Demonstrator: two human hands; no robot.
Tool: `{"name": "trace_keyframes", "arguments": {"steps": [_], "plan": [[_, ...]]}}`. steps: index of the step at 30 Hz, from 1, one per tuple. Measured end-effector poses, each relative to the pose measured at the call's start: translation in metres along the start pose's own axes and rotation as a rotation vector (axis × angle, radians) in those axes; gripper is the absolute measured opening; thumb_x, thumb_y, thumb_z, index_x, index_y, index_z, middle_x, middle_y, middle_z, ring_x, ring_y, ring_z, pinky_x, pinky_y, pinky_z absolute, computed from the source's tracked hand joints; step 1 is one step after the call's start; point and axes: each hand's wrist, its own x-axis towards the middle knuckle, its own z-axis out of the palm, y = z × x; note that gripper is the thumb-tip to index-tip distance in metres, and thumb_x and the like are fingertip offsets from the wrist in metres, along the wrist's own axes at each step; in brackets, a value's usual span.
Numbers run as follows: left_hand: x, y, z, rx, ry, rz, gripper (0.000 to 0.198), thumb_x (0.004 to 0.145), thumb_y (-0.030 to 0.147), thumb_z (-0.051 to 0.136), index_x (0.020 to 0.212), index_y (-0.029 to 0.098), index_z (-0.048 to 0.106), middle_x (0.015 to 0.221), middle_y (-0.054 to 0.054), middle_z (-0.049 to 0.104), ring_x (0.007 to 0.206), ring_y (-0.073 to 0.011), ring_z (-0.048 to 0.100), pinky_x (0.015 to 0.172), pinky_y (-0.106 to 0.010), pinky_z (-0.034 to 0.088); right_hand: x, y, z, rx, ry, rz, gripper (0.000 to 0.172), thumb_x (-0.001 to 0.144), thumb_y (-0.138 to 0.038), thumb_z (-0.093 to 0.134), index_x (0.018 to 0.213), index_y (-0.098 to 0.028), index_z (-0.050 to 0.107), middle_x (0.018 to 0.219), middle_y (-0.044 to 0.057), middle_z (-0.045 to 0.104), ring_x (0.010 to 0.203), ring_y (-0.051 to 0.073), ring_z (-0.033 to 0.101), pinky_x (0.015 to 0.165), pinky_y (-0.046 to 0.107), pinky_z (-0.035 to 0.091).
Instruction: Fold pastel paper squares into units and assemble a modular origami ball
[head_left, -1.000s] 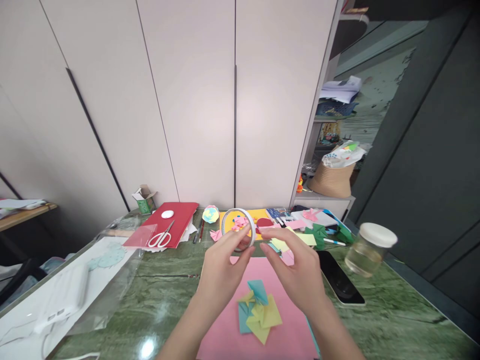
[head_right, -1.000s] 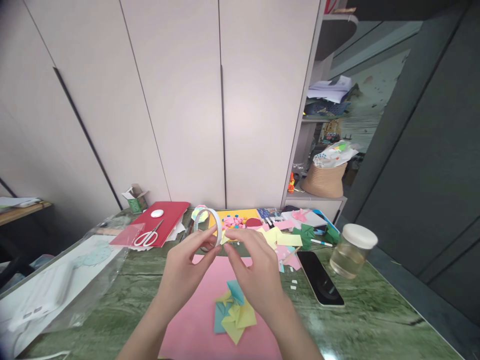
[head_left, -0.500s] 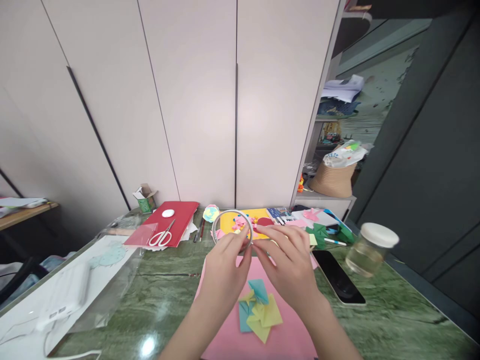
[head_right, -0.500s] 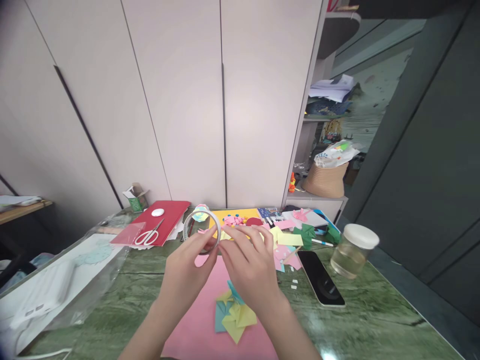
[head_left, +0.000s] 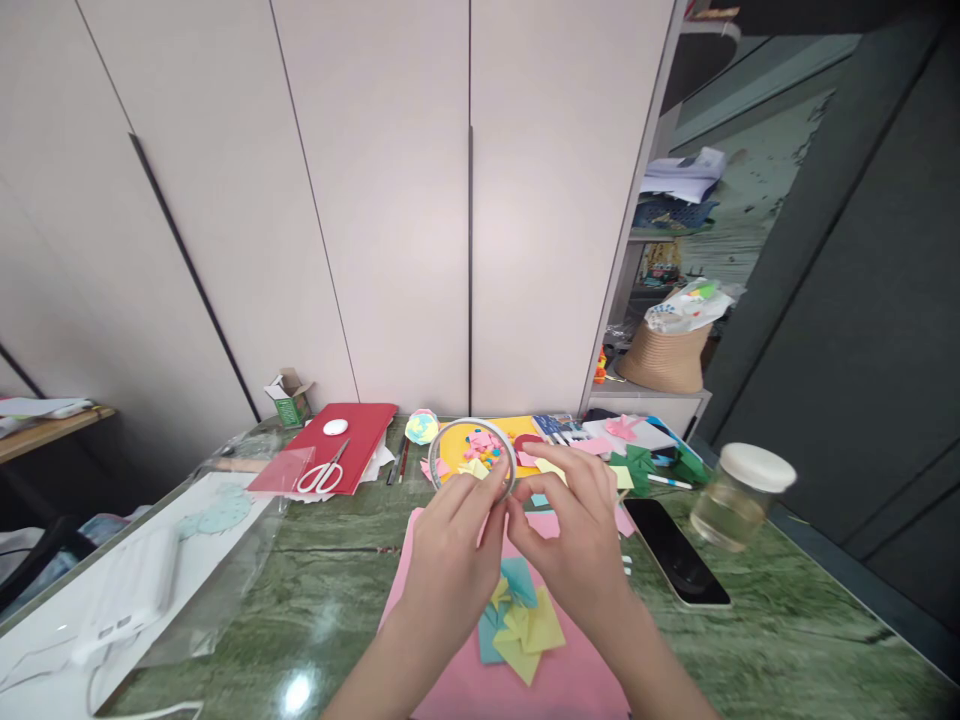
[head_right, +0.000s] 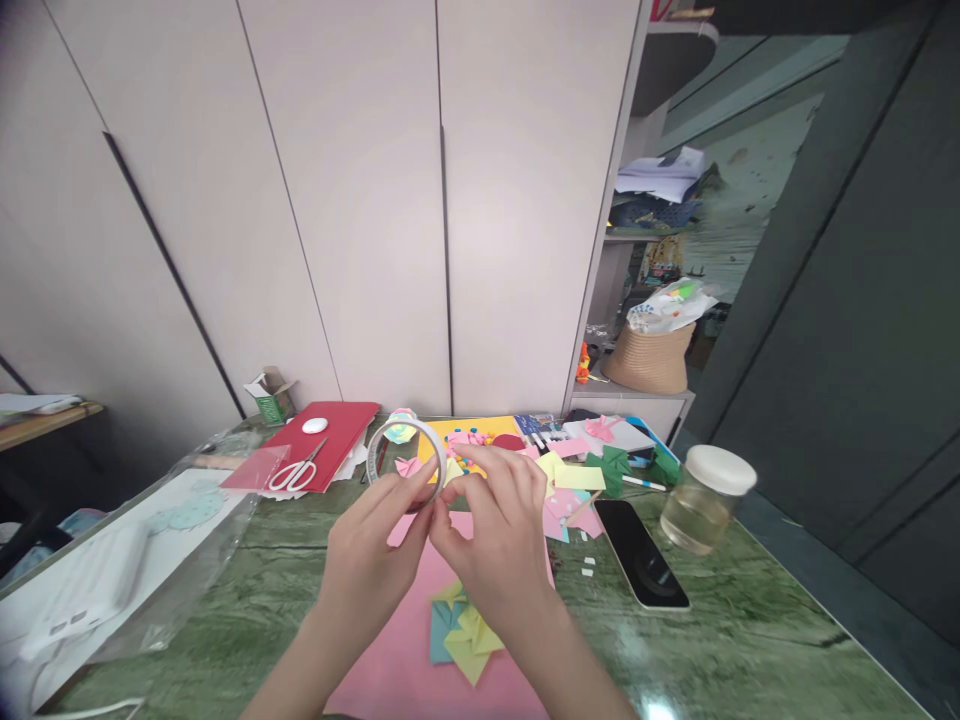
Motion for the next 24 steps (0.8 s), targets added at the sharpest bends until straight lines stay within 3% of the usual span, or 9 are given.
{"name": "trace_keyframes", "arguments": {"steps": [4, 7, 11, 13, 15, 16, 19, 24], "plan": [[0.002, 0.004, -0.003, -0.12, -0.059, -0.101, 0.036, 0.082, 0.008, 0.05, 0.115, 0.022, 0.055, 0.078, -0.001, 0.065, 0.068, -0.0129, 0.059, 0.065, -0.024, 0.049, -0.002, 0.0, 0.006, -0.132, 0.072, 0.024, 0.01, 0.074, -0.015, 0.058, 0.068, -0.021, 0.054, 0.097, 0.005, 0.064, 0.093, 0.022, 0.054, 0.084, 0.041, 0.035], [0.003, 0.011, -0.012, -0.216, -0.076, -0.141, 0.038, 0.079, 0.009, 0.054, 0.114, 0.024, 0.056, 0.076, 0.0, 0.065, 0.066, -0.0122, 0.059, 0.063, -0.022, 0.049, 0.002, 0.022, 0.005, -0.32, 0.108, 0.085, 0.007, 0.078, -0.02, 0.057, 0.072, -0.021, 0.058, 0.096, 0.008, 0.064, 0.092, 0.025, 0.054, 0.083, 0.043, 0.034], [0.006, 0.007, -0.02, -0.157, -0.07, -0.166, 0.039, 0.08, 0.01, 0.052, 0.116, 0.024, 0.054, 0.078, 0.0, 0.066, 0.071, -0.0133, 0.061, 0.069, -0.024, 0.047, 0.004, 0.062, -0.002, -0.377, -0.202, 0.166, 0.015, 0.085, -0.027, 0.049, 0.092, -0.02, 0.06, 0.11, 0.012, 0.062, 0.099, 0.028, 0.054, 0.078, 0.041, 0.037], [0.01, -0.004, -0.019, -0.064, -0.225, -0.228, 0.041, 0.08, 0.01, 0.05, 0.119, 0.021, 0.051, 0.084, -0.003, 0.066, 0.076, -0.0164, 0.061, 0.071, -0.028, 0.047, -0.001, 0.07, 0.0, -0.356, -0.495, 0.157, 0.03, 0.085, -0.024, 0.047, 0.114, -0.02, 0.053, 0.1, 0.012, 0.066, 0.09, 0.026, 0.06, 0.074, 0.039, 0.039], [0.012, -0.015, -0.016, 0.079, -0.428, -0.277, 0.04, 0.08, 0.006, 0.045, 0.117, 0.019, 0.052, 0.089, -0.007, 0.066, 0.08, -0.0207, 0.062, 0.067, -0.03, 0.046, -0.01, 0.068, 0.008, -0.309, -0.796, 0.152, 0.041, 0.082, -0.021, 0.051, 0.123, -0.021, 0.048, 0.093, 0.011, 0.068, 0.083, 0.026, 0.063, 0.068, 0.035, 0.04], [0.013, -0.02, -0.014, 0.15, -0.524, -0.287, 0.038, 0.078, 0.004, 0.044, 0.112, 0.018, 0.054, 0.09, -0.009, 0.066, 0.08, -0.0227, 0.062, 0.064, -0.031, 0.045, -0.015, 0.064, 0.015, -0.286, -0.873, 0.151, 0.044, 0.078, -0.02, 0.054, 0.122, -0.022, 0.049, 0.091, 0.011, 0.069, 0.08, 0.025, 0.064, 0.064, 0.032, 0.041], [0.01, -0.031, -0.01, 0.282, -0.702, -0.272, 0.037, 0.074, -0.002, 0.041, 0.102, 0.016, 0.057, 0.091, -0.012, 0.065, 0.083, -0.0261, 0.062, 0.062, -0.031, 0.041, -0.033, 0.053, 0.036, -0.238, -0.981, 0.13, 0.058, 0.064, -0.013, 0.064, 0.12, -0.023, 0.053, 0.077, 0.007, 0.07, 0.066, 0.023, 0.066, 0.049, 0.024, 0.036], [0.006, -0.04, -0.012, 0.295, -0.757, -0.283, 0.039, 0.07, -0.005, 0.039, 0.097, 0.016, 0.057, 0.091, -0.012, 0.065, 0.085, -0.0265, 0.062, 0.062, -0.03, 0.04, -0.043, 0.052, 0.054, -0.179, -1.008, 0.056, 0.062, 0.056, 0.006, 0.054, 0.108, -0.026, 0.061, 0.069, 0.002, 0.068, 0.061, 0.017, 0.064, 0.045, 0.02, 0.031]]}}
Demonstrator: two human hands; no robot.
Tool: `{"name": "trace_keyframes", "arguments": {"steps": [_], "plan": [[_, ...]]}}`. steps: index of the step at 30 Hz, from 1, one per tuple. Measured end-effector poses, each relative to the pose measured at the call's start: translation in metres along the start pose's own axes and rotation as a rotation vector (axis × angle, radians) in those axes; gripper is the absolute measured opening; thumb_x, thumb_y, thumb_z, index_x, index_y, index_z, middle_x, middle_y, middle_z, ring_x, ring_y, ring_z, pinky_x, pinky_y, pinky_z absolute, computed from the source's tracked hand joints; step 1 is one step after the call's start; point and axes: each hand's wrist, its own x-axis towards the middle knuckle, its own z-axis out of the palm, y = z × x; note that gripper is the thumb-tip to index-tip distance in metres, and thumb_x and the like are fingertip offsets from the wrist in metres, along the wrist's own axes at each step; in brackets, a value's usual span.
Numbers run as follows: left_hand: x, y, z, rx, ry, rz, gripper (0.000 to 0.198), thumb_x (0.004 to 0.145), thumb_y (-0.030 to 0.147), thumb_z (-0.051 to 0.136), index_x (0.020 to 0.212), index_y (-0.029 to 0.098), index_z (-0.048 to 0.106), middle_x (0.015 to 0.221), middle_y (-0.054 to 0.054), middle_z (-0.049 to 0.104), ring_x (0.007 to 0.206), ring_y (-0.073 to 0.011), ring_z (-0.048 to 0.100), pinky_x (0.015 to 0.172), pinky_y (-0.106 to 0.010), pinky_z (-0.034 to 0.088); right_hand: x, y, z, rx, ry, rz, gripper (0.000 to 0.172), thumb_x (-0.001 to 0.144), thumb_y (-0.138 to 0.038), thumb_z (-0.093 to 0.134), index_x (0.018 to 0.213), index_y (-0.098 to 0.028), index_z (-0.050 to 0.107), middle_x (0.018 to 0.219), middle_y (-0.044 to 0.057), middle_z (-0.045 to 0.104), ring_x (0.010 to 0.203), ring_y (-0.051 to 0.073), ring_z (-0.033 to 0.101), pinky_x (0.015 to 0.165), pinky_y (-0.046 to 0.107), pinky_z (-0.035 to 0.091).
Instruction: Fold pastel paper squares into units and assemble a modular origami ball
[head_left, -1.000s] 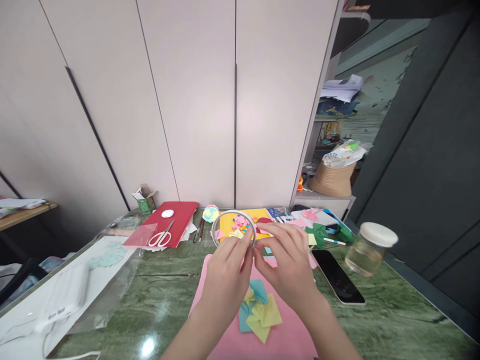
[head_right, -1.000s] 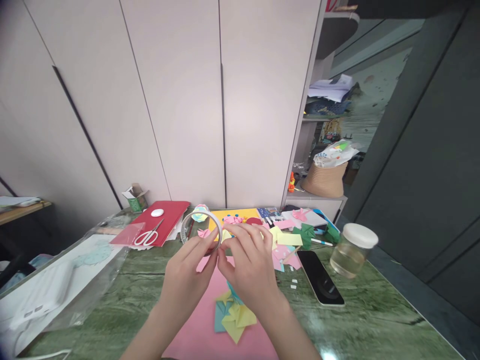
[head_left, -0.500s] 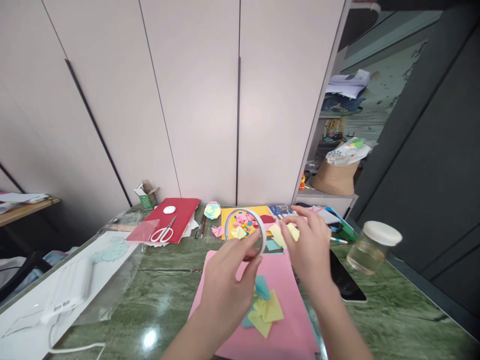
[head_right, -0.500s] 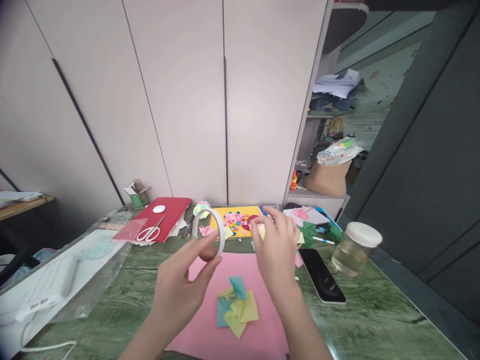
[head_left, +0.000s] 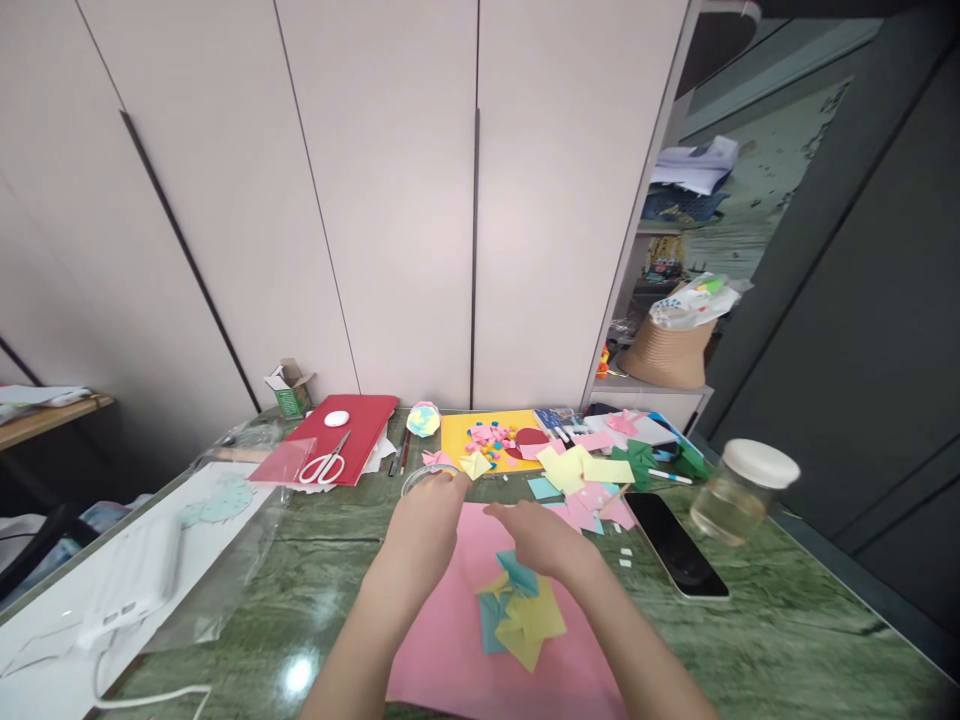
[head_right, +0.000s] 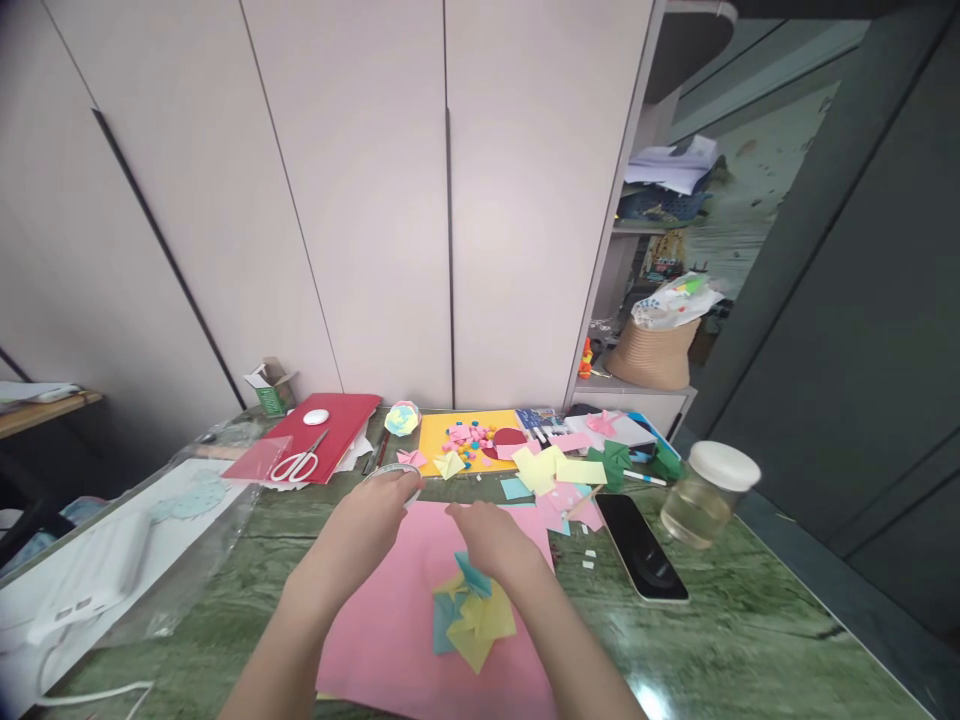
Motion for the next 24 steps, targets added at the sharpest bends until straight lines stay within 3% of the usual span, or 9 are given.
{"name": "trace_keyframes", "arguments": {"steps": [3, 6, 11, 14, 15, 17, 18, 21, 24], "plan": [[0.006, -0.009, 0.002, -0.028, 0.0, -0.048, 0.036, 0.071, -0.005, 0.039, 0.094, 0.016, 0.058, 0.088, -0.013, 0.066, 0.082, -0.026, 0.062, 0.064, -0.031, 0.04, 0.002, 0.004, -0.014, -0.002, 0.085, 0.017, 0.068, 0.064, 0.006, 0.046, 0.124, -0.026, 0.049, 0.063, 0.0, 0.064, 0.055, 0.015, 0.06, 0.046, 0.021, 0.031], [0.018, -0.02, 0.01, -0.061, 0.0, -0.096, 0.034, 0.071, -0.004, 0.04, 0.091, 0.015, 0.06, 0.086, -0.014, 0.066, 0.081, -0.0252, 0.062, 0.066, -0.032, 0.041, 0.0, 0.006, -0.037, 0.017, 0.246, 0.055, 0.068, 0.074, 0.001, 0.041, 0.136, -0.024, 0.031, 0.067, -0.001, 0.064, 0.062, 0.016, 0.06, 0.055, 0.024, 0.038], [0.031, -0.016, 0.017, -0.204, 0.02, -0.084, 0.022, 0.075, 0.01, 0.05, 0.093, 0.013, 0.063, 0.095, -0.016, 0.066, 0.089, -0.0254, 0.061, 0.073, -0.032, 0.043, -0.011, 0.003, -0.062, 0.116, 0.88, 0.067, 0.059, 0.083, -0.012, 0.048, 0.137, -0.027, 0.028, 0.082, 0.0, 0.066, 0.077, 0.017, 0.061, 0.074, 0.032, 0.046], [0.024, -0.001, 0.009, -0.364, -0.052, 0.006, 0.029, 0.086, 0.028, 0.04, 0.081, 0.016, 0.066, 0.077, -0.008, 0.068, 0.072, -0.02, 0.063, 0.065, -0.03, 0.045, -0.017, 0.002, -0.065, 0.014, 1.154, -0.016, 0.065, 0.081, -0.006, 0.051, 0.137, -0.026, 0.027, 0.081, 0.002, 0.067, 0.074, 0.017, 0.06, 0.072, 0.033, 0.046], [0.021, 0.005, 0.006, -0.481, -0.124, 0.064, 0.032, 0.087, 0.032, 0.039, 0.081, 0.017, 0.066, 0.076, -0.006, 0.069, 0.07, -0.0179, 0.064, 0.064, -0.028, 0.047, -0.018, 0.002, -0.064, -0.022, 1.236, -0.065, 0.068, 0.079, -0.004, 0.053, 0.137, -0.026, 0.027, 0.079, 0.002, 0.067, 0.072, 0.017, 0.06, 0.07, 0.033, 0.047], [0.015, 0.016, 0.003, -0.936, -0.335, 0.171, 0.028, 0.081, 0.034, 0.051, 0.098, 0.018, 0.065, 0.088, -0.008, 0.07, 0.08, -0.0195, 0.065, 0.07, -0.03, 0.049, -0.021, 0.0, -0.064, -0.051, 1.337, -0.166, 0.067, 0.077, -0.002, 0.055, 0.134, -0.028, 0.031, 0.076, 0.001, 0.067, 0.069, 0.018, 0.059, 0.065, 0.033, 0.047], [0.014, 0.022, 0.002, -1.149, -0.369, 0.209, 0.034, 0.076, 0.034, 0.059, 0.105, 0.018, 0.062, 0.094, -0.01, 0.069, 0.087, -0.0211, 0.064, 0.075, -0.032, 0.049, -0.023, -0.002, -0.064, -0.042, 1.348, -0.205, 0.062, 0.077, -0.003, 0.055, 0.13, -0.029, 0.036, 0.075, 0.001, 0.067, 0.067, 0.018, 0.059, 0.064, 0.033, 0.047], [0.014, 0.036, 0.007, -1.683, -0.287, 0.231, 0.048, 0.072, 0.046, 0.062, 0.109, 0.016, 0.059, 0.111, -0.014, 0.063, 0.104, -0.0255, 0.058, 0.087, -0.037, 0.045, -0.028, -0.009, -0.063, -0.017, 1.295, -0.29, 0.037, 0.081, -0.009, 0.052, 0.112, -0.03, 0.051, 0.074, 0.0, 0.067, 0.065, 0.016, 0.059, 0.064, 0.033, 0.046], [0.016, 0.046, 0.013, -1.985, -0.185, 0.053, 0.046, 0.081, 0.052, 0.046, 0.102, 0.014, 0.062, 0.11, -0.014, 0.063, 0.103, -0.0243, 0.058, 0.085, -0.036, 0.046, -0.029, -0.017, -0.063, -0.071, 1.271, -0.425, 0.022, 0.081, -0.014, 0.055, 0.093, -0.032, 0.056, 0.074, -0.003, 0.069, 0.066, 0.013, 0.061, 0.066, 0.031, 0.046]]}}
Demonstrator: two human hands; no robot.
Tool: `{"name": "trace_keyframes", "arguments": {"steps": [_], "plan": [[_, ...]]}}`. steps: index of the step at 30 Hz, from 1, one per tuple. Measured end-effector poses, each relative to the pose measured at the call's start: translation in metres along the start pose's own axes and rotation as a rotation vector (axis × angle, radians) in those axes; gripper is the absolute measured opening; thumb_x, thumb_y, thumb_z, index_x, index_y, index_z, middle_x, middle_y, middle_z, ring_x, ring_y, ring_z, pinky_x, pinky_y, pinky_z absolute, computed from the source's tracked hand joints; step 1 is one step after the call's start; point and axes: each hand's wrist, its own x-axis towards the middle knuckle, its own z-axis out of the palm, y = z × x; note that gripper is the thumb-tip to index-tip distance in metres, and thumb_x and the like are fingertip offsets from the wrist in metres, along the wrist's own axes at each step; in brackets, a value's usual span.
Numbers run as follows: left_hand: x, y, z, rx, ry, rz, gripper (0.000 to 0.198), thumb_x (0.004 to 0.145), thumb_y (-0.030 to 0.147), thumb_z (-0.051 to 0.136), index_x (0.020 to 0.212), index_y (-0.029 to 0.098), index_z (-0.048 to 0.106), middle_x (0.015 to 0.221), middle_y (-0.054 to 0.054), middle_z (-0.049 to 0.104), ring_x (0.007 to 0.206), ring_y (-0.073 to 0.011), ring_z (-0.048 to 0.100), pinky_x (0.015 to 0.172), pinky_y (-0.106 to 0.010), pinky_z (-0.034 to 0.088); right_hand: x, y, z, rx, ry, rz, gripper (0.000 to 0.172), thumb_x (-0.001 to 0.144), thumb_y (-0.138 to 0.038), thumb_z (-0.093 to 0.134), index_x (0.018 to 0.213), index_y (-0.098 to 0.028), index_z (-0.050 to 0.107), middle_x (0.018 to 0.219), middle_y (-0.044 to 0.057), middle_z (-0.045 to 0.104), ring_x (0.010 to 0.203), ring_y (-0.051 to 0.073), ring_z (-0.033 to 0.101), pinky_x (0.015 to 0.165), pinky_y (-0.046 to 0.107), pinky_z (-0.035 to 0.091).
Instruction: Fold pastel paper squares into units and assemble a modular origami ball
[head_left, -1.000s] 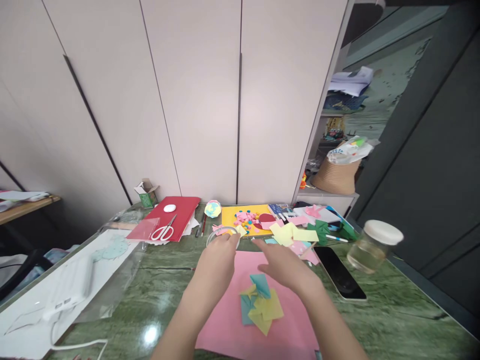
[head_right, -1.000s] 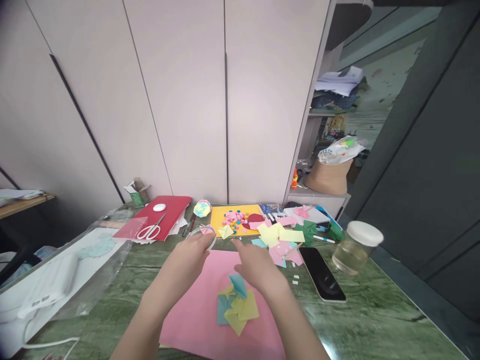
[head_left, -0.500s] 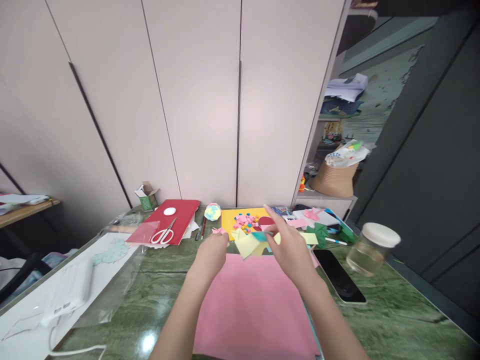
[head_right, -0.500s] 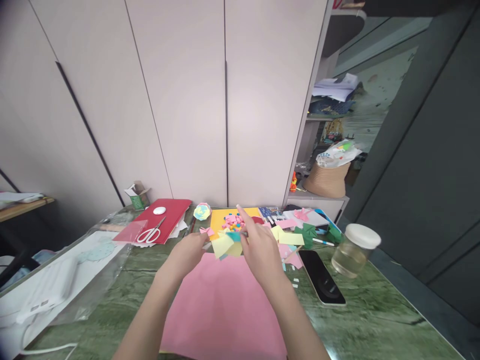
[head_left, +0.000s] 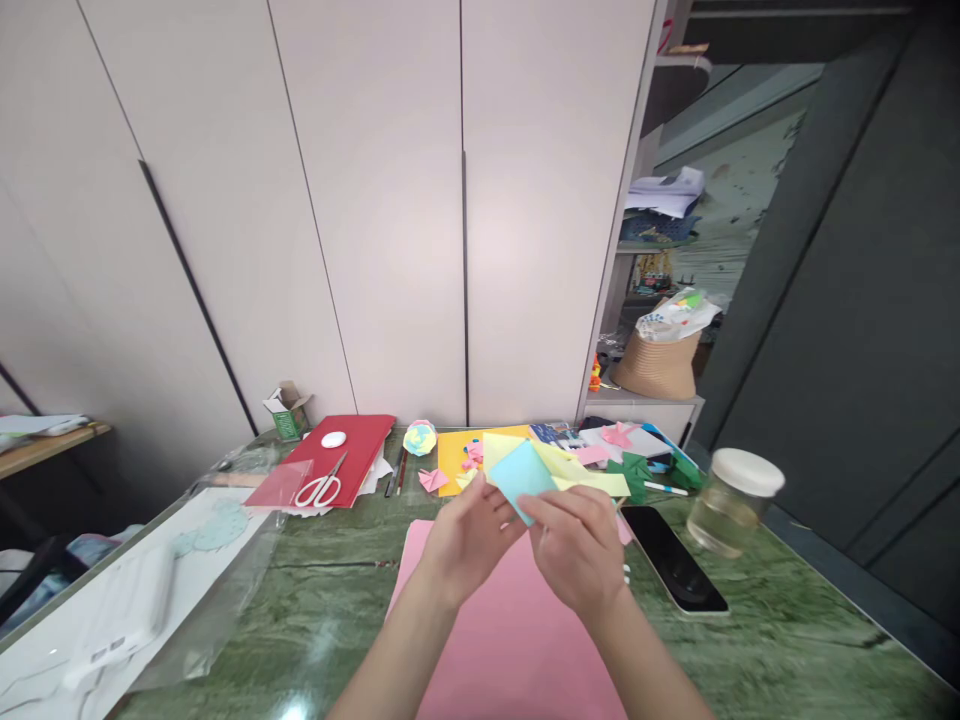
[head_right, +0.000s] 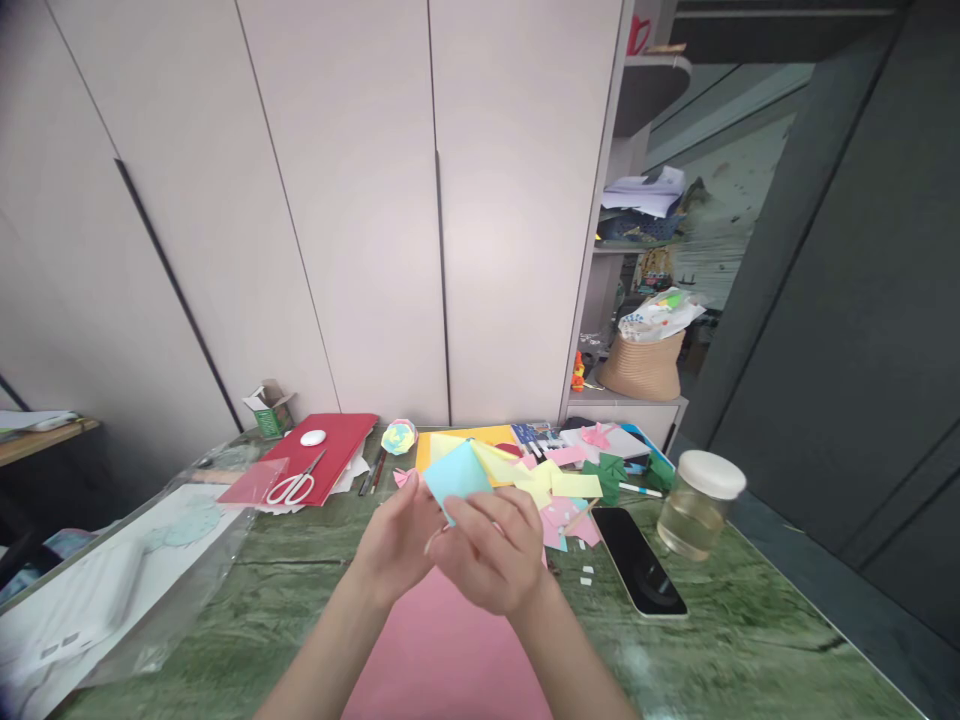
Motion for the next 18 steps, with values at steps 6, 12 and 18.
{"name": "trace_keyframes", "arguments": {"steps": [6, 12, 18], "plan": [[0.003, 0.004, -0.003, -0.208, 0.191, 0.035, 0.019, 0.083, 0.032, 0.049, 0.091, 0.019, 0.061, 0.083, -0.002, 0.068, 0.076, -0.0155, 0.064, 0.071, -0.029, 0.05, 0.007, -0.011, 0.011, 0.146, -0.013, -0.098, 0.012, 0.079, -0.017, 0.06, 0.079, -0.028, 0.055, 0.068, -0.004, 0.071, 0.067, 0.011, 0.062, 0.062, 0.028, 0.048], [0.004, 0.011, 0.0, -0.247, 0.207, -0.022, 0.021, 0.082, 0.036, 0.05, 0.087, 0.017, 0.059, 0.073, -0.001, 0.066, 0.067, -0.0164, 0.064, 0.065, -0.03, 0.049, 0.009, -0.014, 0.015, 0.2, -0.086, -0.119, 0.014, 0.081, -0.013, 0.056, 0.086, -0.027, 0.057, 0.064, -0.003, 0.068, 0.068, 0.012, 0.062, 0.058, 0.027, 0.049], [-0.002, 0.007, 0.002, -0.142, 0.279, -0.003, 0.024, 0.075, 0.039, 0.06, 0.078, 0.015, 0.056, 0.059, 0.002, 0.058, 0.052, -0.0127, 0.058, 0.054, -0.026, 0.045, 0.006, -0.017, 0.019, 0.22, -0.198, -0.13, 0.023, 0.08, -0.011, 0.057, 0.096, -0.028, 0.057, 0.069, -0.003, 0.067, 0.072, 0.011, 0.062, 0.063, 0.028, 0.049]]}}
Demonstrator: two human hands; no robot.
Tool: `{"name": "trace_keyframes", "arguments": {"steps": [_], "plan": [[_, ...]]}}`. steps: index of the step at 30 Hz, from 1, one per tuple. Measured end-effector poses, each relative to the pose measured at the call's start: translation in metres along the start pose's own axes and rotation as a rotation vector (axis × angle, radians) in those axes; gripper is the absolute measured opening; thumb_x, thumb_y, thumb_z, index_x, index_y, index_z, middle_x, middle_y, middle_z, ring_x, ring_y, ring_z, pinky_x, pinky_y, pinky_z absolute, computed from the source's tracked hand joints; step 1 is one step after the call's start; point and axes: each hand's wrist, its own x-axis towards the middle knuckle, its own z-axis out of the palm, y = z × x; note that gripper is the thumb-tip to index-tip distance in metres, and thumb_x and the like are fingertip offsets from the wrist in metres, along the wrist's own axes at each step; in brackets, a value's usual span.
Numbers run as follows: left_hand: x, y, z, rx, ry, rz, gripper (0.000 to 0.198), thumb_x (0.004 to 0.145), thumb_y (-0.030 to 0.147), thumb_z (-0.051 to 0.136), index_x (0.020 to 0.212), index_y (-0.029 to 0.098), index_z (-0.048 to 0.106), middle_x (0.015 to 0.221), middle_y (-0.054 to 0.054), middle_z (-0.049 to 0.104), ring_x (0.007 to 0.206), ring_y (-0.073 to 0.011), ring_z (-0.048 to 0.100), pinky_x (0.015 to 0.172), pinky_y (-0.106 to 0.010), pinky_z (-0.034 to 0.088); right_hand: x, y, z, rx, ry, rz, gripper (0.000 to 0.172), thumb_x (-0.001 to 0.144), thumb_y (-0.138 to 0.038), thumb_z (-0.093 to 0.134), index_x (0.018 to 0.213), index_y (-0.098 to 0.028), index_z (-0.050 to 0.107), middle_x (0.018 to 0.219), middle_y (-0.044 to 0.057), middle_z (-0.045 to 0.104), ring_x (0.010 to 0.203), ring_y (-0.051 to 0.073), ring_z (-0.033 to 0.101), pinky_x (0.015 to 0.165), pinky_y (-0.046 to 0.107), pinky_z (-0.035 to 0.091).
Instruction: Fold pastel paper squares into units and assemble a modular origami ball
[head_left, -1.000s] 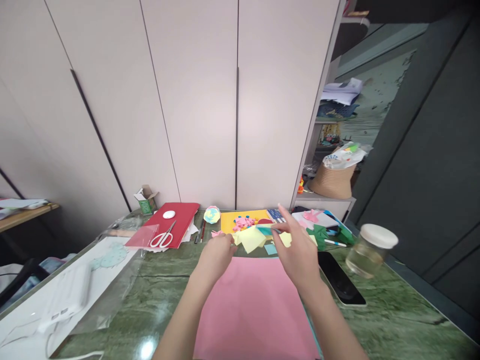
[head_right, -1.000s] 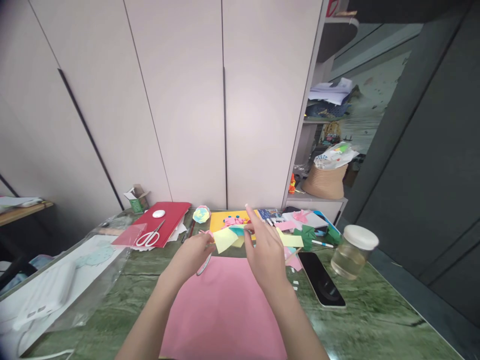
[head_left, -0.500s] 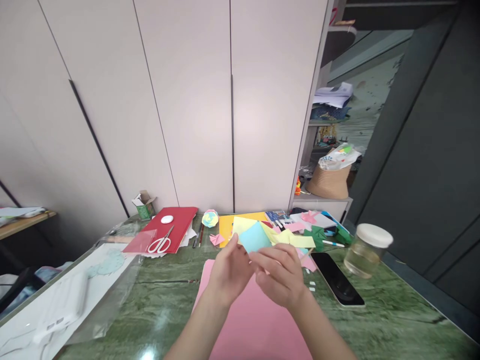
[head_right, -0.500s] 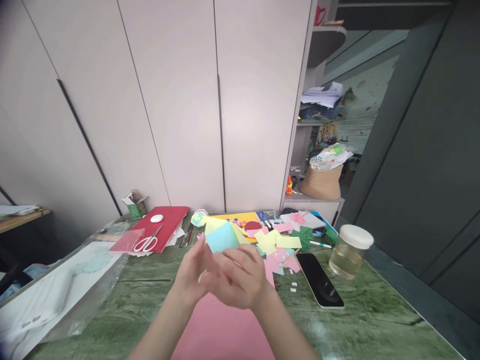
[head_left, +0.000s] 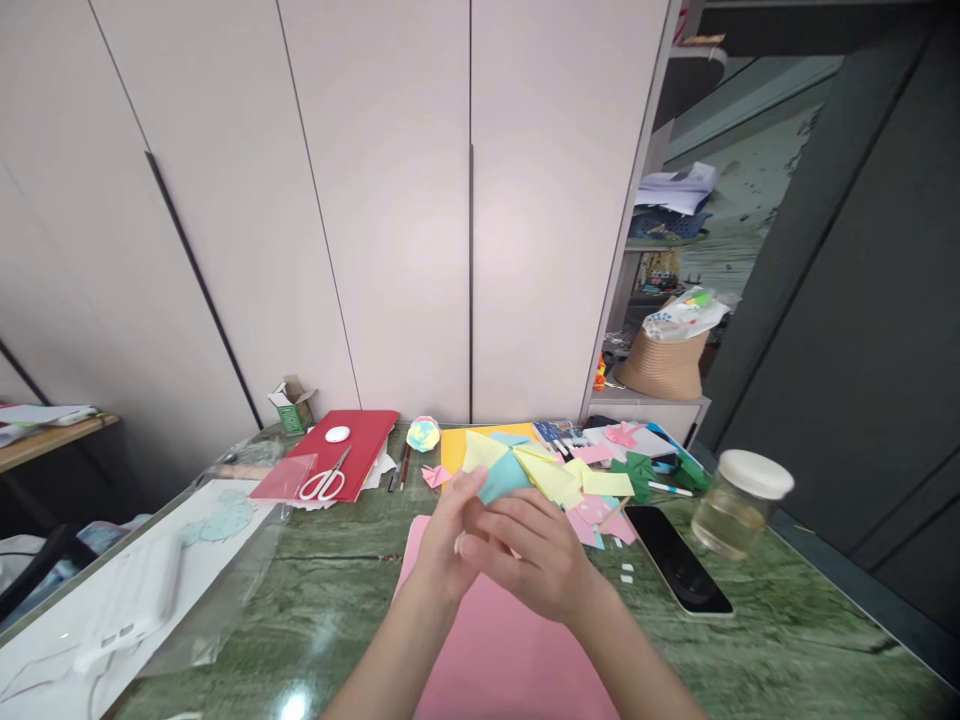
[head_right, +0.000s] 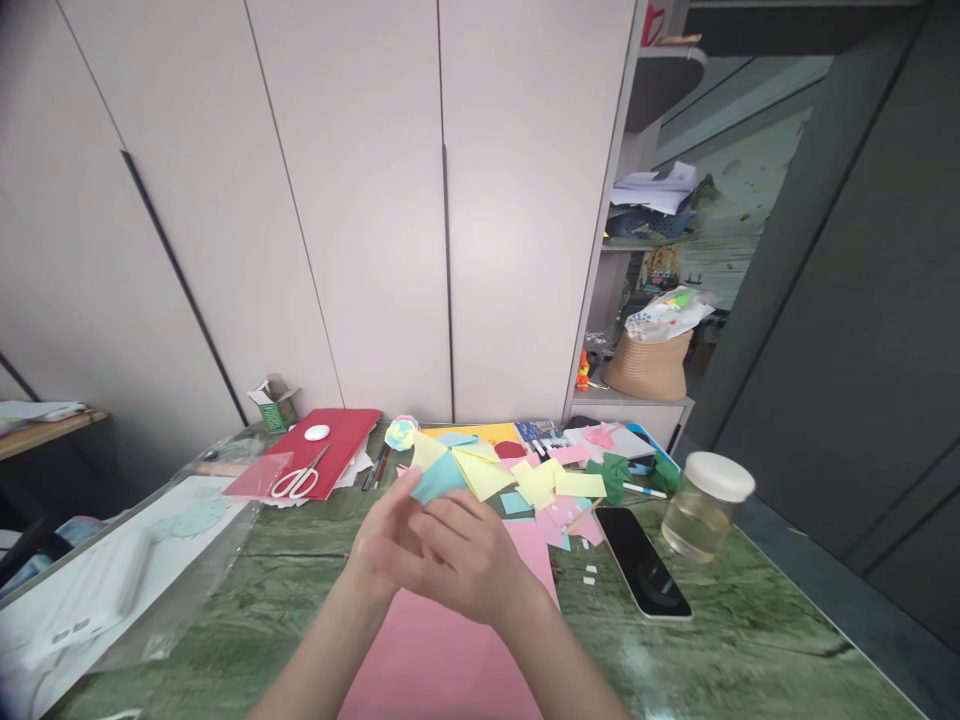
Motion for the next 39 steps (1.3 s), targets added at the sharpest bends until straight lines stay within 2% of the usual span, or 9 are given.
{"name": "trace_keyframes", "arguments": {"steps": [2, 7, 13, 17, 21, 26, 31, 36, 39], "plan": [[0.002, 0.0, -0.003, 0.049, -0.003, 0.049, 0.02, 0.075, 0.033, 0.061, 0.081, 0.015, 0.058, 0.064, 0.001, 0.061, 0.058, -0.0133, 0.06, 0.057, -0.026, 0.046, 0.0, -0.003, -0.002, 0.008, -0.02, 0.003, 0.024, 0.078, -0.009, 0.057, 0.095, -0.026, 0.056, 0.07, -0.002, 0.067, 0.072, 0.012, 0.062, 0.065, 0.029, 0.049], [0.006, 0.006, -0.006, -0.007, -0.096, 0.208, 0.028, 0.076, 0.023, 0.06, 0.104, 0.018, 0.059, 0.101, -0.005, 0.067, 0.087, -0.0177, 0.063, 0.072, -0.027, 0.048, 0.0, -0.01, -0.018, 0.026, 0.138, 0.085, 0.024, 0.072, -0.003, 0.053, 0.083, -0.024, 0.054, 0.073, -0.001, 0.066, 0.063, 0.012, 0.06, 0.059, 0.029, 0.049], [0.002, 0.01, -0.005, -0.03, -0.168, 0.281, 0.029, 0.077, 0.017, 0.061, 0.106, 0.023, 0.057, 0.112, -0.004, 0.064, 0.098, -0.0186, 0.06, 0.079, -0.029, 0.048, -0.004, 0.006, -0.02, 0.176, 0.524, 0.631, 0.062, 0.069, -0.013, 0.064, 0.124, -0.028, 0.039, 0.103, 0.006, 0.055, 0.091, 0.022, 0.057, 0.081, 0.046, 0.047], [0.003, 0.006, -0.007, 0.02, -0.222, 0.328, 0.014, 0.074, 0.015, 0.065, 0.087, 0.018, 0.061, 0.098, -0.003, 0.067, 0.093, -0.0181, 0.061, 0.079, -0.028, 0.047, -0.005, 0.019, -0.017, 0.634, 0.451, 1.08, 0.075, 0.071, -0.026, 0.067, 0.132, -0.037, 0.024, 0.122, 0.009, 0.043, 0.095, 0.02, 0.058, 0.072, 0.039, 0.052], [0.004, 0.007, -0.012, 0.109, -0.292, 0.27, 0.019, 0.069, 0.016, 0.069, 0.086, 0.016, 0.061, 0.085, -0.004, 0.067, 0.084, -0.0177, 0.062, 0.074, -0.028, 0.047, -0.007, 0.029, -0.022, 0.942, 0.516, 1.287, 0.079, 0.067, -0.027, 0.072, 0.131, -0.042, 0.027, 0.111, 0.003, 0.05, 0.076, 0.012, 0.059, 0.064, 0.029, 0.052], [-0.001, 0.016, -0.012, 0.181, -0.335, 0.192, 0.028, 0.069, 0.024, 0.069, 0.094, 0.015, 0.06, 0.087, -0.007, 0.065, 0.074, -0.0164, 0.06, 0.066, -0.027, 0.047, -0.01, 0.042, -0.029, 1.108, 0.507, 1.384, 0.079, 0.06, -0.022, 0.076, 0.127, -0.039, 0.038, 0.101, -0.001, 0.053, 0.067, 0.009, 0.055, 0.06, 0.024, 0.05], [0.0, 0.018, -0.01, 0.243, -0.244, 0.164, 0.038, 0.07, 0.02, 0.069, 0.105, 0.017, 0.056, 0.083, -0.005, 0.067, 0.073, -0.0142, 0.062, 0.064, -0.022, 0.045, -0.013, 0.047, -0.028, 1.107, 0.468, 1.395, 0.077, 0.06, -0.022, 0.076, 0.126, -0.039, 0.04, 0.1, -0.001, 0.053, 0.066, 0.008, 0.055, 0.059, 0.023, 0.049], [0.004, 0.012, -0.011, 0.314, -0.164, 0.174, 0.028, 0.07, 0.02, 0.07, 0.096, 0.013, 0.061, 0.068, -0.002, 0.068, 0.06, -0.0102, 0.06, 0.059, -0.019, 0.043, -0.015, 0.046, -0.022, 0.934, 0.475, 1.334, 0.067, 0.069, -0.028, 0.07, 0.127, -0.038, 0.037, 0.108, 0.002, 0.051, 0.083, 0.013, 0.058, 0.071, 0.029, 0.049], [0.007, 0.007, -0.01, 0.263, -0.045, 0.268, 0.021, 0.07, 0.023, 0.07, 0.087, 0.014, 0.061, 0.062, 0.0, 0.067, 0.056, -0.0099, 0.059, 0.056, -0.019, 0.043, -0.014, 0.041, -0.02, 0.711, 0.577, 1.182, 0.058, 0.075, -0.028, 0.064, 0.126, -0.035, 0.037, 0.113, 0.005, 0.047, 0.097, 0.019, 0.057, 0.081, 0.037, 0.046]]}}
